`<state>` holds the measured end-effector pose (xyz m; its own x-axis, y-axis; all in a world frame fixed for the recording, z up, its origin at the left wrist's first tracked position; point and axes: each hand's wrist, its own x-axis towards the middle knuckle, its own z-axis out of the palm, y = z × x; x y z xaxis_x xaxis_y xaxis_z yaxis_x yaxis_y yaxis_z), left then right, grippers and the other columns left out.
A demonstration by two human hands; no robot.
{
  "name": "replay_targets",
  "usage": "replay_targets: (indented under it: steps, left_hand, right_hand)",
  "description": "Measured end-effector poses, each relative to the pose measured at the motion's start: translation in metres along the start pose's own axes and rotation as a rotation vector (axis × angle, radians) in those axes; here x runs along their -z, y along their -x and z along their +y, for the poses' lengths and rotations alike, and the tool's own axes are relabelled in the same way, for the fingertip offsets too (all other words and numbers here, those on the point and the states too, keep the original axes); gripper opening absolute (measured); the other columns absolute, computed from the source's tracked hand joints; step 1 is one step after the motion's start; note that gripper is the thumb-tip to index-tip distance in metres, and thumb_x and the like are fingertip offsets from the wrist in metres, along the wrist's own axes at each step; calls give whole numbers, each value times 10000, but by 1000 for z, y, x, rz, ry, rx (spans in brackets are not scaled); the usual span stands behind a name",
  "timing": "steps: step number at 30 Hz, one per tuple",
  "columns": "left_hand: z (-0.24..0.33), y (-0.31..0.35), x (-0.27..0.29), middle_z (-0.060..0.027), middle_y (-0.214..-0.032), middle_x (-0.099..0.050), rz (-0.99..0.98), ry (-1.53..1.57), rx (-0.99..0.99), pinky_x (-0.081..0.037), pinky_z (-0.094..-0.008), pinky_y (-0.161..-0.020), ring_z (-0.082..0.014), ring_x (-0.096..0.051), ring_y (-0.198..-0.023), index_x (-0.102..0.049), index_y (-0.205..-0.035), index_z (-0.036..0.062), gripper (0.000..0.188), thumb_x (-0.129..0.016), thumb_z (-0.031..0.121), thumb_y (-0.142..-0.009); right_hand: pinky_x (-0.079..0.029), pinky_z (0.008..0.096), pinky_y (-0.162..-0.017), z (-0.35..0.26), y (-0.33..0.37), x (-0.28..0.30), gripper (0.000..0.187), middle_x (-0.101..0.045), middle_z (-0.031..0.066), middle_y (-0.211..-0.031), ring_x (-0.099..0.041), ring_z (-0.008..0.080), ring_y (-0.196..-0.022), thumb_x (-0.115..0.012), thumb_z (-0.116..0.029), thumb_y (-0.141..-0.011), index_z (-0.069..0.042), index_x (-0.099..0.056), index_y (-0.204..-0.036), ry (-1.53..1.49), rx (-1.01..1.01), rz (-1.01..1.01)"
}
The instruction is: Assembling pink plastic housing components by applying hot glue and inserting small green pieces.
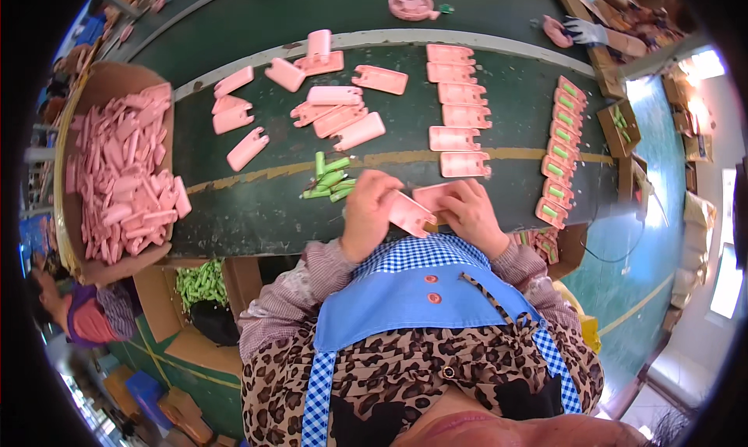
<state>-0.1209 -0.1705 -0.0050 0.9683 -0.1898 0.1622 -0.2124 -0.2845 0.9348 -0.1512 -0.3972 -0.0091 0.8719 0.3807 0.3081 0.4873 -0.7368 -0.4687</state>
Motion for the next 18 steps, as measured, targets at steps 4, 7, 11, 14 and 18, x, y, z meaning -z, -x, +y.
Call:
replay_targets:
  steps: [4,7,11,14,18]
  left_hand:
    - [-22,17,-22,-133,-935,-553,-38,-101,-314,-469,-392,-788,-328,-549,-904,-623,-899,59,197,-605,120,-713]
    - [-38,13,-52,-145,-954,-514,-167,-13,-420,-435,-386,-825,-322,-500,-945,-576,-873,51,184,-629,142,-722]
    - [-28,24,-61,-145,-955,-495,-220,56,-275,-459,-378,-784,-320,-531,-895,-562,-887,9,161,-608,120,-780]
    - [-32,24,-83,-146,-978,-505,-242,13,-295,-472,-368,-788,-320,-548,-907,-579,-896,3,153,-593,123,-802]
    - [-25,16,-95,-141,-1038,-524,-289,-204,-429,-473,-364,-826,-309,-548,-984,-619,-917,23,166,-576,142,-809]
  right_hand:
    - [-451,427,-682,8,13,-5,158,-568,113,-822,-553,323,-790,-665,-8,-621,-51,-625,-768,24,-33,88]
    - [-449,434,-752,17,25,5,108,-580,140,-891,-548,343,-858,-678,-24,-734,-22,-637,-834,166,-74,128]
    - [-419,441,-790,13,28,11,136,-560,137,-940,-511,341,-880,-656,-36,-773,1,-596,-890,122,-145,-36]
    - [-427,433,-790,17,23,14,175,-574,132,-966,-518,327,-878,-663,-32,-765,1,-608,-928,129,-101,-51]
    - [-434,411,-778,22,23,22,180,-588,123,-979,-527,301,-868,-662,-33,-779,-4,-620,-951,87,-119,9]
